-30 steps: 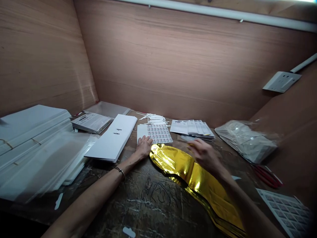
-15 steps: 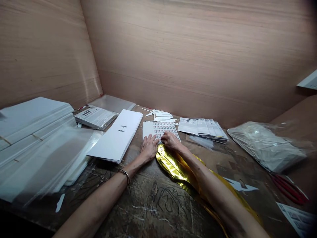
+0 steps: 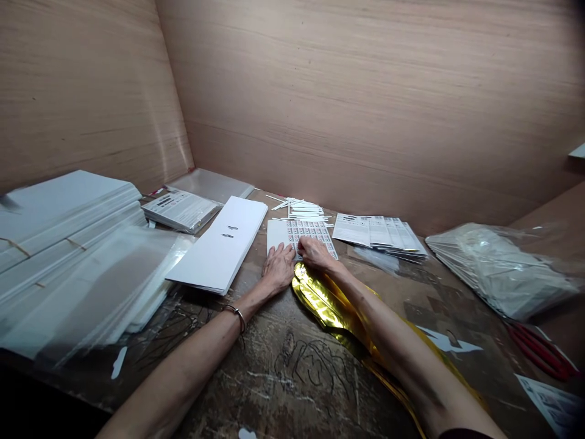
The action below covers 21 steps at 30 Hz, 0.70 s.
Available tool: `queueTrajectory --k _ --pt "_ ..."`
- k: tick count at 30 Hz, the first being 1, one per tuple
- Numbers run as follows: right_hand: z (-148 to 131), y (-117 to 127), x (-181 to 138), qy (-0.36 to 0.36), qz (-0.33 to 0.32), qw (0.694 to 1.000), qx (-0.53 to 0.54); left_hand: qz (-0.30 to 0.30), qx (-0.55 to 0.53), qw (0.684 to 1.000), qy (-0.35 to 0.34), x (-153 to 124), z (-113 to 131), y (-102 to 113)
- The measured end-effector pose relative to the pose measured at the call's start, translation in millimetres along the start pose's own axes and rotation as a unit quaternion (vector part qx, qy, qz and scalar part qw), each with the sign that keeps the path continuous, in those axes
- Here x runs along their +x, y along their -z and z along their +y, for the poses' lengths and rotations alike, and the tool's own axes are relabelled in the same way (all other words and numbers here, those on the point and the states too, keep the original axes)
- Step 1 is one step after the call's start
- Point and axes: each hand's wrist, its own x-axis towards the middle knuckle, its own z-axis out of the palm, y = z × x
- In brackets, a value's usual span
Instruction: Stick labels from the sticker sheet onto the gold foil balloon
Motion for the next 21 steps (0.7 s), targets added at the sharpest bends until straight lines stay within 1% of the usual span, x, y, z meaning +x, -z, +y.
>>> queueTrajectory --k 2,5,7,9,11,13,16,17,18,19,21 --pt "0.9 -1.9 -2.7 0.02 0.014 1.0 0.019 0.0 -0.004 1.0 -0.002 -0.3 0.8 2.0" --pt "1.8 0.7 -7.8 0.029 0.034 0.995 0.087 -0.004 -0.011 1.0 0.0 -0.3 1.7 2.5" --pt "1.2 6.8 -11.3 0.017 0.057 0.987 0.152 -0.004 -0.014 1.0 -0.001 0.1 1.5 0.5" --pt "-0.4 15.0 -14.6 -0.01 0.095 0.968 0.232 -0.002 -0.015 1.0 -0.003 1.2 0.5 -2.1" --pt "-3.1 23.4 -18.3 -0.043 0.142 0.931 0.333 0.001 -0.023 1.0 0.0 2.9 -0.8 -2.8" --pt "-6.4 30.3 -23.7 -0.084 0.174 0.875 0.444 0.027 -0.046 0.998 0.012 4.7 -1.3 1.2" --pt "-11.4 36.6 -36.5 -0.161 0.169 0.791 0.566 0.122 -0.104 0.986 0.046 4.4 3.1 17.8" --pt "-12.9 37.9 -41.9 -0.182 0.16 0.768 0.593 0.147 -0.131 0.978 0.062 2.8 6.5 25.1" --pt "-14.3 38.9 -47.4 -0.197 0.153 0.749 0.614 0.157 -0.167 0.97 0.078 0.4 10.9 32.2" --pt "-15.7 39.7 -53.0 -0.206 0.146 0.732 0.632 0.15 -0.212 0.961 0.091 -2.7 15.9 38.6" --pt "-18.6 40.8 -63.3 -0.208 0.135 0.71 0.659 0.097 -0.326 0.934 0.107 -10.4 27.2 47.1"
